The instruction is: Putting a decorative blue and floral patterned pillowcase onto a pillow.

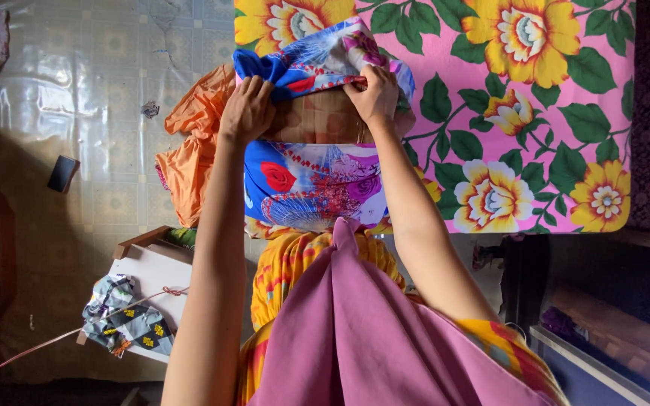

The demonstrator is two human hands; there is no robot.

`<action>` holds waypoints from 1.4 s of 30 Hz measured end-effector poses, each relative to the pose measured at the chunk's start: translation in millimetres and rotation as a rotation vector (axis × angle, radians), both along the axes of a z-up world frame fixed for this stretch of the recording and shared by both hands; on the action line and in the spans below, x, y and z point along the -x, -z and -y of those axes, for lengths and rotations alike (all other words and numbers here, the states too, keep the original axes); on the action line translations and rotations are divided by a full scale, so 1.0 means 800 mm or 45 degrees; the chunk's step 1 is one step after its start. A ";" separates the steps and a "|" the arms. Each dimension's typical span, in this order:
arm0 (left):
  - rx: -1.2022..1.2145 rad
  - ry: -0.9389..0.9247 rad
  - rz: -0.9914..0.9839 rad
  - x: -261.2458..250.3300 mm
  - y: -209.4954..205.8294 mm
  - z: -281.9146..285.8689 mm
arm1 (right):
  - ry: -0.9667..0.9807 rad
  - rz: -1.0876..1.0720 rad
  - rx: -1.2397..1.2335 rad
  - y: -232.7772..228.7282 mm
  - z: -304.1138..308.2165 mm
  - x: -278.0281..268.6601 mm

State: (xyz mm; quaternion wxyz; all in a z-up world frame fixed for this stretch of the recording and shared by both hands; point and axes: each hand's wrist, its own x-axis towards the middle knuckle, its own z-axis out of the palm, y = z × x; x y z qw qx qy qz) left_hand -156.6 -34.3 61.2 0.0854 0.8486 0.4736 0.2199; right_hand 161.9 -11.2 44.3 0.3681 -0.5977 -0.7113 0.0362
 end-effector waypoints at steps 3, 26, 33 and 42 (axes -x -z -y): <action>-0.173 -0.275 0.081 -0.009 0.009 0.020 | 0.033 0.178 -0.014 -0.022 0.007 0.002; -0.015 -0.563 0.477 -0.037 0.021 -0.033 | -0.007 0.161 -0.197 0.001 0.005 -0.049; -0.398 -0.626 0.605 -0.074 -0.023 -0.174 | 0.058 0.072 -0.316 -0.073 -0.110 -0.073; 0.066 -0.073 0.425 -0.004 -0.004 -0.146 | 0.079 -0.057 -0.104 -0.006 -0.139 -0.042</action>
